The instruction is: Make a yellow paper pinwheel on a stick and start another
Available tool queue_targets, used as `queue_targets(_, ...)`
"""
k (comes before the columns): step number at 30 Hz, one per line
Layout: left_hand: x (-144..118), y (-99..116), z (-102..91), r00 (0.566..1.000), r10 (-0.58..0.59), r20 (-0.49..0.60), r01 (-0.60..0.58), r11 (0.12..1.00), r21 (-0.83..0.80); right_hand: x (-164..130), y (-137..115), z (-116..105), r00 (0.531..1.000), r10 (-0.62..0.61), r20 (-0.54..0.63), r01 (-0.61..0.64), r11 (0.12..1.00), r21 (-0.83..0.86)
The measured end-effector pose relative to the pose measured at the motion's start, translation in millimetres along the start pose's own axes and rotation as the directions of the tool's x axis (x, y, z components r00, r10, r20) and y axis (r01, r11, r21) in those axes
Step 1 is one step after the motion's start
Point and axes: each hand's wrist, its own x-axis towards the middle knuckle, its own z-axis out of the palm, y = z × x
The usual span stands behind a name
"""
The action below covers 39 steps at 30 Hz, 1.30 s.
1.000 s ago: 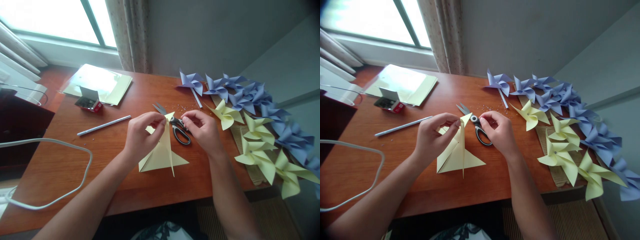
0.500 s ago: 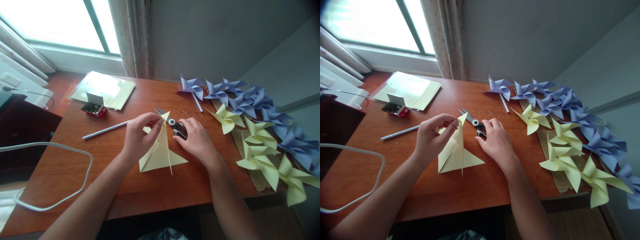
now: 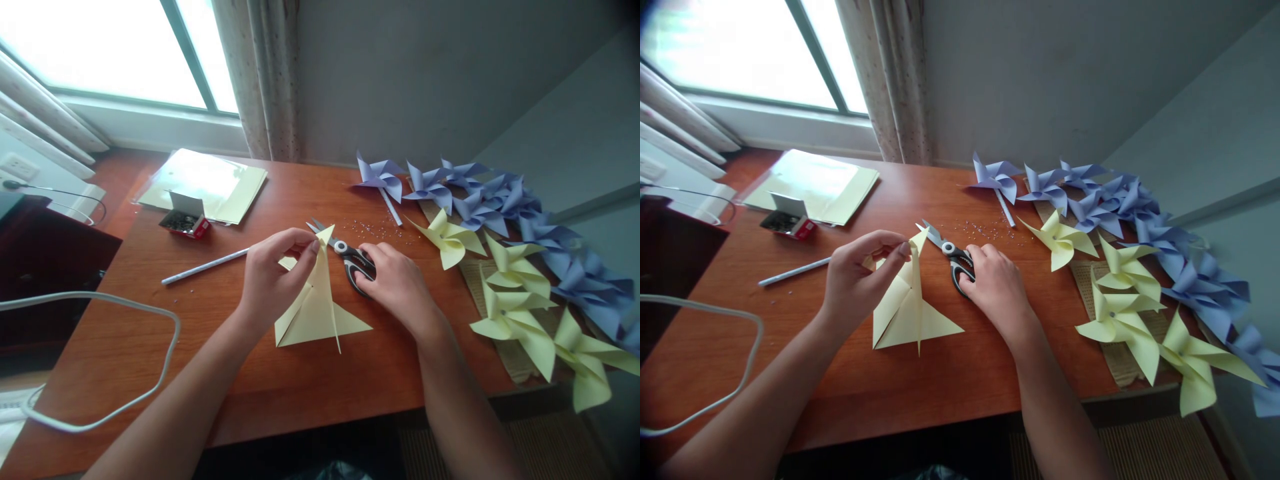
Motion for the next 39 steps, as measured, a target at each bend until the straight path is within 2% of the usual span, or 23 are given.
queue_targets(3,0.3,0.0,-0.6,1.0,-0.002,-0.016,0.002,1.0,-0.011,1.8,4.2,0.2,0.997,0.016,-0.07,-0.002,0.98,0.198)
queue_targets(5,0.2,0.0,-0.9,1.0,-0.002,-0.025,0.001,1.0,-0.016,4.0,9.1,2.3,0.992,0.037,-0.124,0.016,0.916,0.4)
queue_targets(9,0.0,0.9,-1.4,1.0,0.005,-0.026,-0.006,1.0,-0.011,8.1,12.9,4.2,0.975,0.098,-0.197,0.08,0.676,0.733)
queue_targets(12,0.1,1.5,-1.8,0.999,0.015,-0.03,-0.015,1.0,-0.01,7.8,7.9,-0.3,0.974,0.102,-0.204,0.126,0.507,0.852)
queue_targets(14,0.3,1.6,-2.3,0.999,0.027,-0.027,-0.027,1.0,-0.001,5.7,3.6,-4.8,0.98,0.054,-0.193,0.147,0.461,0.875)
queue_targets(16,0.8,1.6,-2.7,0.999,0.052,-0.018,-0.051,0.998,0.02,3.4,0.8,-8.9,0.98,-0.017,-0.2,0.184,0.484,0.855)
queue_targets(20,2.2,1.5,-3.8,0.992,0.125,-0.006,-0.124,0.99,0.069,1.6,0.6,-13.1,0.965,-0.144,-0.219,0.26,0.629,0.733)
queue_targets(24,3.9,2.4,-5.8,0.984,0.176,-0.007,-0.175,0.981,0.087,2.1,2.1,-15.2,0.954,-0.197,-0.224,0.297,0.707,0.642)
queue_targets(30,4.9,4.7,-8.5,0.985,0.173,-0.004,-0.172,0.982,0.077,1.4,2.3,-17.4,0.938,-0.226,-0.263,0.342,0.73,0.591)
queue_targets(39,4.1,2.7,-8.1,0.973,0.232,-0.006,-0.231,0.97,0.076,1.8,4.0,-18.1,0.919,-0.255,-0.301,0.385,0.75,0.538)
